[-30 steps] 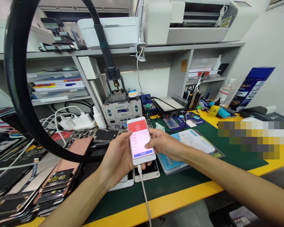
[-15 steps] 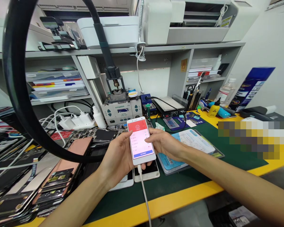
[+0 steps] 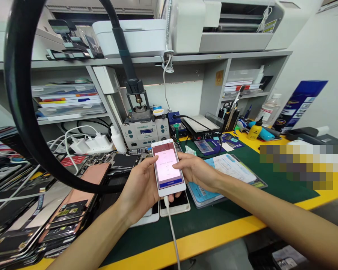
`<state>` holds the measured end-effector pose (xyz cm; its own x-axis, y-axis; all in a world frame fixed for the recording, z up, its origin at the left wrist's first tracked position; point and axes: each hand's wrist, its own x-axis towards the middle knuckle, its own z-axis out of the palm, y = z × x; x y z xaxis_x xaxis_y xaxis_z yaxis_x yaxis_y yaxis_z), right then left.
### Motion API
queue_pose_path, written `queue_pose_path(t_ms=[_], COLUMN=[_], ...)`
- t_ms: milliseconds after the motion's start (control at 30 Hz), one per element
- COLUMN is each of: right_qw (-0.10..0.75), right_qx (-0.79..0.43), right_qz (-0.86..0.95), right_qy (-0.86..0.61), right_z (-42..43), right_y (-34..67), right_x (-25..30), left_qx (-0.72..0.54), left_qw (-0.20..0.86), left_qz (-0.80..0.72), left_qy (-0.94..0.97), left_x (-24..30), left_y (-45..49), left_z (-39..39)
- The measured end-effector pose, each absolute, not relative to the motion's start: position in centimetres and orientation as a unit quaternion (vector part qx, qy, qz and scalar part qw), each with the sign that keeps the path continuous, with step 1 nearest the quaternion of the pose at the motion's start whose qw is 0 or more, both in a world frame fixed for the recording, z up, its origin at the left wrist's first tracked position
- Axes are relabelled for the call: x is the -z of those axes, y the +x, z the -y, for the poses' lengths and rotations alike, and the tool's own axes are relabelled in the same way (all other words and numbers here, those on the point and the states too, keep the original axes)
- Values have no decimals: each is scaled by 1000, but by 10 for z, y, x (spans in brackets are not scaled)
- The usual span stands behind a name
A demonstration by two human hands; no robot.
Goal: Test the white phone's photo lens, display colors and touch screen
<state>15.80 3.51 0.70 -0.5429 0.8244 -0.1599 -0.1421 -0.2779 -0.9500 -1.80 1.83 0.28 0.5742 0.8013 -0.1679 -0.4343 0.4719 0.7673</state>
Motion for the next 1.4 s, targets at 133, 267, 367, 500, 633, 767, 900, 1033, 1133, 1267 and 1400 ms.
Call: queue_pose_path(t_ms=[133, 267, 367, 500, 633, 767, 900, 1033, 1133, 1267, 1400], right_qw=[336, 337, 340, 340, 347, 348, 349, 348, 348, 347, 349], right_qx=[-726, -724, -721, -716, -707, -704, -703, -704, -703, -703, -703], right_qz=[496, 496, 495, 499, 496, 496, 497, 496, 496, 498, 498], right_qy=[-338, -341, -346, -350, -365, -371, -370, -371, -372, -371, -368], right_z=[-35, -35, -36, -36, -35, -35, -36, -37, -36, -36, -38], right_y=[157, 157, 157, 157, 156, 155, 155, 155, 156, 156, 156], right_x=[-7, -7, -6, -5, -6, -5, -4, -4, -4, -3, -2], left_qx=[-383, -383, -382, -385, -387, -389, -388, -389, -385, -385, -381], left_qw=[814, 815, 816, 817, 815, 816, 814, 816, 816, 813, 812], left_qz=[-264, -270, -272, -271, -274, -273, -271, -272, -270, -270, -277], left_qy=[348, 342, 337, 333, 332, 329, 336, 331, 337, 343, 344], left_x=[-2, -2, -3, -3, -3, -3, -2, -2, -1, 0, 0], left_y=[-18, -18, -18, -18, -18, -18, -18, -18, -17, -17, -17], left_z=[-19, -18, -18, -19, -18, -17, -18, -18, -18, -18, -18])
